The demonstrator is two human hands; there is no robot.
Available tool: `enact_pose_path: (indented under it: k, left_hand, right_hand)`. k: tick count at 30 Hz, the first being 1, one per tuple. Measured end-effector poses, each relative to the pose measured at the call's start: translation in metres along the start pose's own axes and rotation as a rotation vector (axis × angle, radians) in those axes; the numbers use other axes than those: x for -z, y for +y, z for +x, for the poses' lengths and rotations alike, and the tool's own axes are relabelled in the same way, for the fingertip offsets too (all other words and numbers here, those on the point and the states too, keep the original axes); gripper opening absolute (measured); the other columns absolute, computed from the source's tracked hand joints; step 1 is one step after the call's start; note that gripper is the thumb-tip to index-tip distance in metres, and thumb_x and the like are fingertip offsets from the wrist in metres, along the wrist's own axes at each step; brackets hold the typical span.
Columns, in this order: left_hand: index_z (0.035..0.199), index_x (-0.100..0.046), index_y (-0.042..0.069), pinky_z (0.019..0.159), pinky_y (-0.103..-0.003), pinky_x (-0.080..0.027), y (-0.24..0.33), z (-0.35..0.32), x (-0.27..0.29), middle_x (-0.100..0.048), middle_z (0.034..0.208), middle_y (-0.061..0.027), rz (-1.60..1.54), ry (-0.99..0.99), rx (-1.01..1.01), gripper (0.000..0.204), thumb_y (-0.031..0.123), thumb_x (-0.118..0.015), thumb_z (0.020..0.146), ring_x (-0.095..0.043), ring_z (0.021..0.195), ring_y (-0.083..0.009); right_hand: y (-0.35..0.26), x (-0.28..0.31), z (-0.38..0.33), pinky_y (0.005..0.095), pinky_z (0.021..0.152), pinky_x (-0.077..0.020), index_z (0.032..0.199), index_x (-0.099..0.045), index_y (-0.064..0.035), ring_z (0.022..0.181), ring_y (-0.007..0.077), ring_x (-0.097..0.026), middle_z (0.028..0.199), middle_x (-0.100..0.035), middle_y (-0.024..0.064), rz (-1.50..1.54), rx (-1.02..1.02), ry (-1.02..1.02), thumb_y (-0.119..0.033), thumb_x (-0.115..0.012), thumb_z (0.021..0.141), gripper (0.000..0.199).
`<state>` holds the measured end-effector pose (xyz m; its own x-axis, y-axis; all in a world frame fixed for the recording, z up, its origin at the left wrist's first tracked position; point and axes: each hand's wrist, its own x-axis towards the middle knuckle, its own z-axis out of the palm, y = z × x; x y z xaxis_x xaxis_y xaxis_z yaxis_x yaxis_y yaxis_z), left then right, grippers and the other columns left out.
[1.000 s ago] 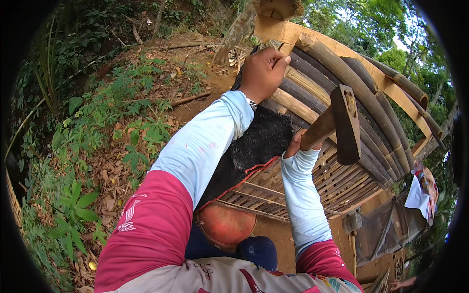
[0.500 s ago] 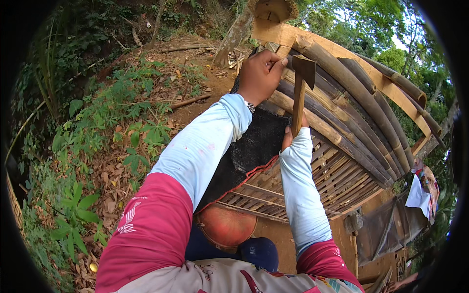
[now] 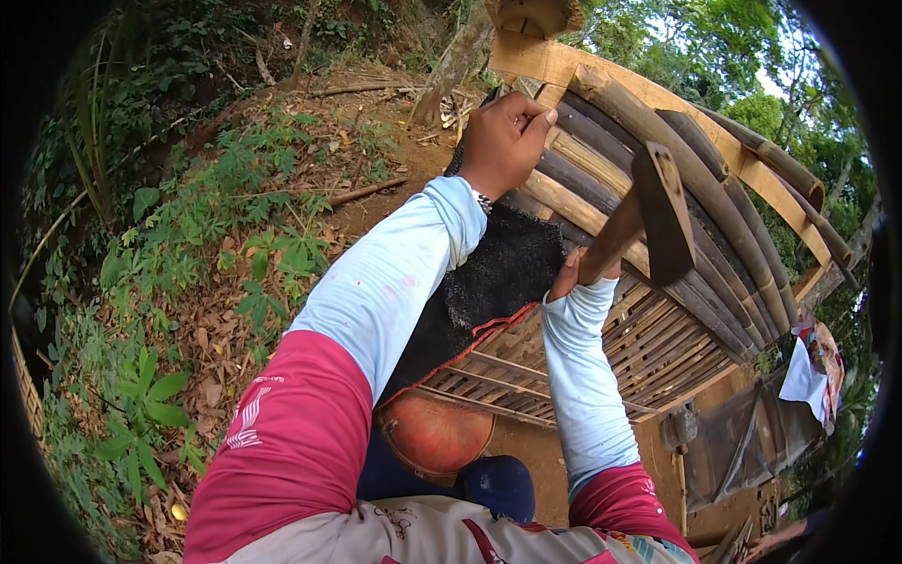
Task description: The person uses a hammer to drive nails into a bamboo structure, securing wooden slats to the frame. They repeatedly position the slats and strike them with the hammer to fasten them in place.
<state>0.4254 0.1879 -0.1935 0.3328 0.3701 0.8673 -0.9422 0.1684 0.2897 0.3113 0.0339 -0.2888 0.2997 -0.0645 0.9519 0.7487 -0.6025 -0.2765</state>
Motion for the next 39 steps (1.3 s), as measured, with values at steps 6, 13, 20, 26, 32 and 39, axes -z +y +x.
enact_pose_path:
  k: [6, 13, 20, 26, 32, 39]
  left_hand:
    - [0.080, -0.068, 0.002, 0.048, -0.026, -0.034, -0.005, 0.000, -0.006, -0.052, 0.056, 0.0018, -0.075, 0.018, 0.035, 0.017, 0.016, -0.074, 0.085, -0.042, 0.051, -0.0057]
    - [0.080, -0.067, 0.001, 0.048, -0.025, -0.034, -0.013, 0.003, 0.002, -0.051, 0.057, 0.0031, -0.087, 0.014, 0.008, 0.017, 0.016, -0.073, 0.086, -0.042, 0.052, -0.0054]
    - [0.079, -0.066, 0.001, 0.050, -0.027, -0.037, 0.001, -0.001, -0.002, -0.053, 0.057, -0.0008, -0.034, 0.015, 0.041, 0.017, 0.015, -0.074, 0.085, -0.045, 0.054, -0.0070]
    - [0.078, -0.066, 0.001, 0.050, -0.028, -0.039, 0.000, 0.000, -0.002, -0.056, 0.059, -0.0021, -0.014, -0.012, 0.049, 0.017, 0.014, -0.074, 0.085, -0.048, 0.054, -0.0078]
    - [0.080, -0.066, 0.001, 0.050, -0.025, -0.038, -0.011, 0.005, -0.004, -0.059, 0.062, -0.0007, -0.155, 0.027, 0.049, 0.015, 0.012, -0.073, 0.086, -0.048, 0.056, -0.0042]
    - [0.081, -0.067, 0.000, 0.051, -0.025, -0.040, -0.001, -0.002, 0.001, -0.060, 0.061, -0.0008, -0.026, -0.017, 0.056, 0.017, 0.014, -0.074, 0.087, -0.050, 0.055, -0.0048]
  right_hand:
    - [0.038, 0.009, 0.016, 0.0247, 0.072, -0.0444, 0.133, -0.048, -0.0066, 0.079, 0.0118, -0.050, 0.094, -0.053, 0.0025, -0.397, -0.150, 0.055, 0.005, -0.050, 0.093, 0.042]
    - [-0.021, -0.005, 0.020, 0.0288, 0.091, -0.0436, 0.141, -0.043, -0.0078, 0.096, 0.0201, -0.057, 0.114, -0.059, 0.0099, -0.445, -0.134, -0.204, 0.008, -0.047, 0.091, 0.052]
    - [-0.010, 0.006, 0.021, 0.0251, 0.072, -0.0447, 0.136, -0.045, -0.0057, 0.080, 0.0109, -0.049, 0.091, -0.053, 0.0024, -0.234, -0.069, 0.033, 0.009, -0.046, 0.090, 0.049]
    - [0.000, 0.006, 0.020, 0.0231, 0.083, -0.0425, 0.141, -0.043, -0.0064, 0.092, 0.0112, -0.050, 0.109, -0.053, 0.0042, -0.275, -0.064, -0.031, 0.011, -0.039, 0.091, 0.053]
    - [-0.036, -0.002, 0.027, 0.0202, 0.084, -0.0407, 0.141, -0.046, -0.0097, 0.091, 0.0097, -0.050, 0.108, -0.055, 0.0014, -0.441, -0.096, -0.235, 0.013, -0.041, 0.091, 0.055]
    - [-0.028, 0.003, 0.024, 0.0254, 0.092, -0.0405, 0.140, -0.045, -0.0067, 0.102, 0.0154, -0.053, 0.116, -0.057, 0.0075, -0.239, -0.144, -0.076, 0.011, -0.041, 0.090, 0.053]
